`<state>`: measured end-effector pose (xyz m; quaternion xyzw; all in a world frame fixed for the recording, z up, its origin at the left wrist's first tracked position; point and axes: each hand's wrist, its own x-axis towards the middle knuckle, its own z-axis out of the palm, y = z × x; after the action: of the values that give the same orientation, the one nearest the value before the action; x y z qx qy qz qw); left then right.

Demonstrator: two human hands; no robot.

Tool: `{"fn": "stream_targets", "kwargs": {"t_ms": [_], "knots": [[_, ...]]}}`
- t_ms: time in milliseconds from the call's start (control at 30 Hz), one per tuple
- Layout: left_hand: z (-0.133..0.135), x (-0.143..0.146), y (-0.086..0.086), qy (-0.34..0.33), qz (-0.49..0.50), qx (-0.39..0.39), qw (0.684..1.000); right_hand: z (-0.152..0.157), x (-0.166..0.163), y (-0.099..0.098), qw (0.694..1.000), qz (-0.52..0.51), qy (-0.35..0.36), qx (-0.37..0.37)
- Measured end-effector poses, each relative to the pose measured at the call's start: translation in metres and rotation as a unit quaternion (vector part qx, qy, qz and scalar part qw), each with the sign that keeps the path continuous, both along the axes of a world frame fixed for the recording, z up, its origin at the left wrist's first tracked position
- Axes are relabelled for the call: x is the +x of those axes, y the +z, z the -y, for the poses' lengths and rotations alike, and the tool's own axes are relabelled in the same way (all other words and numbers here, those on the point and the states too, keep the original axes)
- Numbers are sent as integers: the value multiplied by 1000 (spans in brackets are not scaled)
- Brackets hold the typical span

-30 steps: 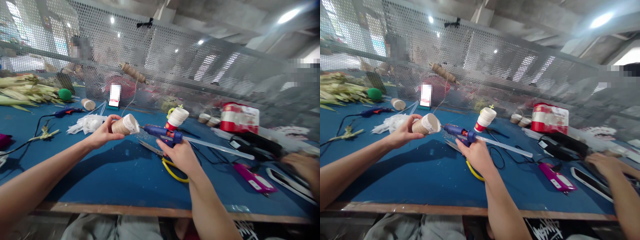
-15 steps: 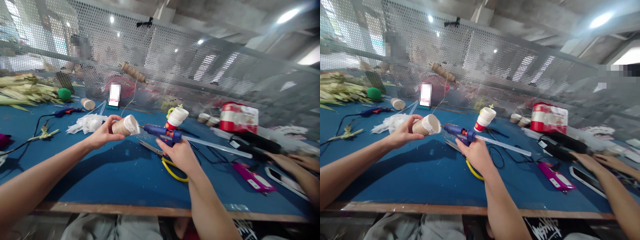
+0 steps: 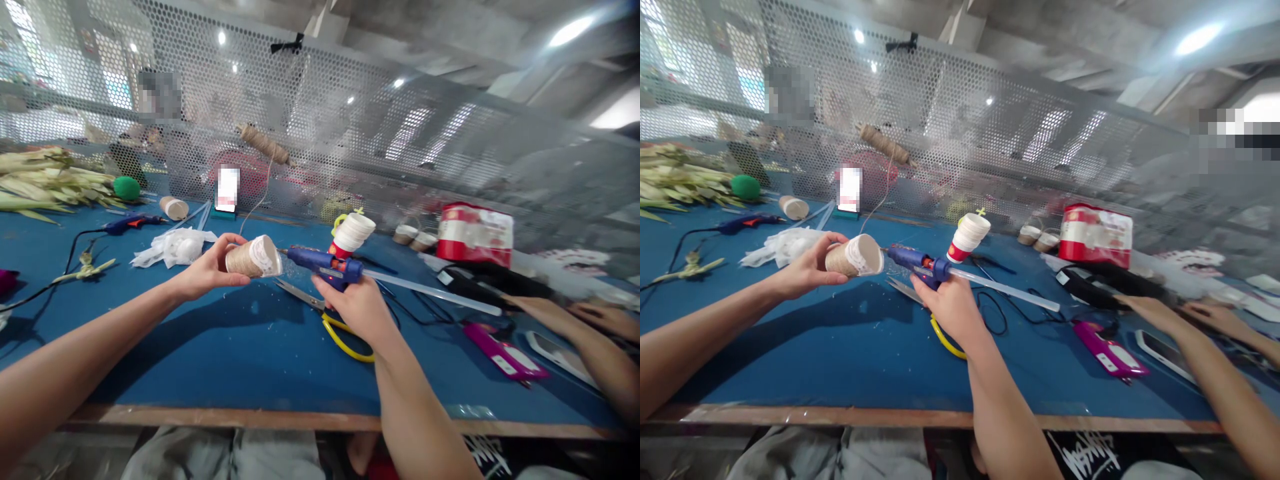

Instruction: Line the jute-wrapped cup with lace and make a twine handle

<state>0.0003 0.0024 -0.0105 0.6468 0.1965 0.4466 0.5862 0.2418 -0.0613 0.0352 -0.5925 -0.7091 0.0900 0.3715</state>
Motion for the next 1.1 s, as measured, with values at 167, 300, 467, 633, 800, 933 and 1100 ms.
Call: {"fn": "stream_targets", "kwargs": {"t_ms": [167,300,467,633,800,933,1100], "knots": [[-2,-1,-1,2,7,7,1000,0,0,-1,1000,5,0,5],[-4,-2,-1,15,12,18,1000,0,0,0,1000,11,-3,4],[-6,-3,0,35,13,23,999,2,0,0,1000,7,1,-13],[-7,-3,-1,51,14,31,998,3,-1,1,1000,14,-6,-20],[-8,-4,-1,60,13,38,997,3,-2,1,1000,6,1,-27],[-9,-4,-2,68,12,47,997,4,-2,3,1000,-2,9,-26],[-9,-5,-2,75,12,47,996,7,-3,4,999,-15,10,-28]]}}
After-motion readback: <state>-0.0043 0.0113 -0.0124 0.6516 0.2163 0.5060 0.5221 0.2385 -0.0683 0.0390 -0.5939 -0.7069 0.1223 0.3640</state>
